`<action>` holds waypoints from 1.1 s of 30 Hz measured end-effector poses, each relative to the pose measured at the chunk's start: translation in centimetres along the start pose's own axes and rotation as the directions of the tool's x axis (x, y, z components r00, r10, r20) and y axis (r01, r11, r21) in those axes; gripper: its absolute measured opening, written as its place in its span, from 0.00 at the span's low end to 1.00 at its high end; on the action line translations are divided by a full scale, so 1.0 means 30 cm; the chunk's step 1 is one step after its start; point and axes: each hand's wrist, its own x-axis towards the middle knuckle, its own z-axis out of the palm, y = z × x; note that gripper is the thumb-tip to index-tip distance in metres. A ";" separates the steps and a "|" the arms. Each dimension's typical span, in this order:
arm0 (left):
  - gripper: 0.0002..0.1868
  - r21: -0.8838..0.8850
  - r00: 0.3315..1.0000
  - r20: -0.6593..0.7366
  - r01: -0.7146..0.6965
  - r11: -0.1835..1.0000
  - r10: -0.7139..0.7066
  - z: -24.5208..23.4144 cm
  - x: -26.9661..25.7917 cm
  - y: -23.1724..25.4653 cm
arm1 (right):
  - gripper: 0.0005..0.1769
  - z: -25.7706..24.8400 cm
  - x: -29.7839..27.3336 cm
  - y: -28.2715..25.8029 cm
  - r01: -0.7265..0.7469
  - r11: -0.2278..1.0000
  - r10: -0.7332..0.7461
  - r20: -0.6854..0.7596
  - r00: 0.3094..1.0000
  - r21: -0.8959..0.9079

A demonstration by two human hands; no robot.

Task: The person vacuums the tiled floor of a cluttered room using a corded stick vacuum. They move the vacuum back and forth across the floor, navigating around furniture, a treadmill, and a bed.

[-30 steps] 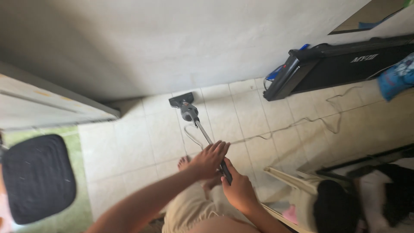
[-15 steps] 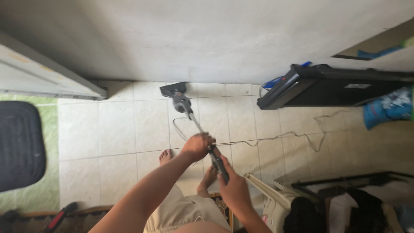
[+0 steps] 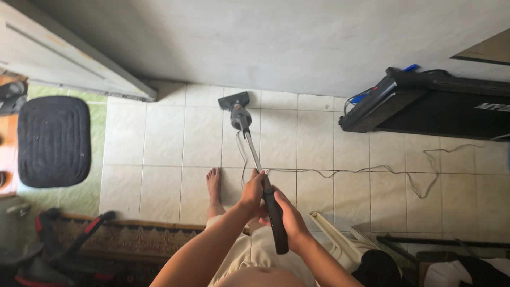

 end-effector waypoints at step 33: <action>0.54 0.735 0.567 0.669 -0.411 -0.540 0.480 -0.614 -0.239 -0.316 | 0.27 0.394 -0.099 0.385 -0.062 -0.487 -0.284 0.091 0.955 -0.871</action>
